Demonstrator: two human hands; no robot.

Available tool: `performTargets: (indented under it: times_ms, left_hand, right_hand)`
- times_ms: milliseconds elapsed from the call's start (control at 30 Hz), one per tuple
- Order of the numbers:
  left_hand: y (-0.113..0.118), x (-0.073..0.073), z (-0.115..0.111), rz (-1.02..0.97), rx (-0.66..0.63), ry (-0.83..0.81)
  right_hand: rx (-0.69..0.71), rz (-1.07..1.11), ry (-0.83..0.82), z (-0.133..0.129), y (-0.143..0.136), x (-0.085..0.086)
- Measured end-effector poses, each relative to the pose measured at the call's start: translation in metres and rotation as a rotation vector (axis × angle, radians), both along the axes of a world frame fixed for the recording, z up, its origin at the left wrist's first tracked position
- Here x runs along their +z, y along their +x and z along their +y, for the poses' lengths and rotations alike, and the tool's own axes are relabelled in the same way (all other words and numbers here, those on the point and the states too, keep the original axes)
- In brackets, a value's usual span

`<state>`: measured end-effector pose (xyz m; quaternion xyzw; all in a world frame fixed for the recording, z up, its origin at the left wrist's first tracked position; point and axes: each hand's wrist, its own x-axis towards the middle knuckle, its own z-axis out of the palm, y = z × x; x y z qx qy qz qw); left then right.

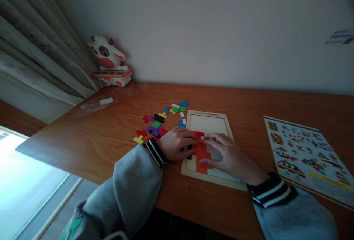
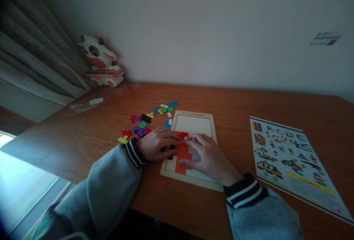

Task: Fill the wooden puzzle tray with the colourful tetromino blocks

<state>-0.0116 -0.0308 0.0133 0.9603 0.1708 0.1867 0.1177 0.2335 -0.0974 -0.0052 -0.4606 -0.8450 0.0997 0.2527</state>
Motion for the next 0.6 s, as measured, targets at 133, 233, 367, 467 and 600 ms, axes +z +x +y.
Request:
performTargets:
  times_ms: [133,233,367,467,600]
  left_hand:
    - [0.001,0.001,-0.001,0.004,0.008,0.017]
    - [0.001,0.0,-0.001,-0.014,0.044,0.034]
    - [0.001,-0.003,0.002,-0.057,0.186,0.074]
    - [-0.001,-0.006,0.007,-0.08,0.383,0.099]
    - [-0.008,-0.009,0.015,-0.068,0.538,0.103]
  right_hand:
    - [-0.003,-0.001,-0.002,0.001,0.0,0.0]
    - [-0.006,0.01,0.003,0.002,0.0,-0.001]
    - [-0.026,0.037,0.027,0.003,0.001,-0.003]
    - [-0.041,0.057,0.05,0.004,0.002,-0.002]
    - [-0.051,0.065,0.065,0.004,0.002,-0.001]
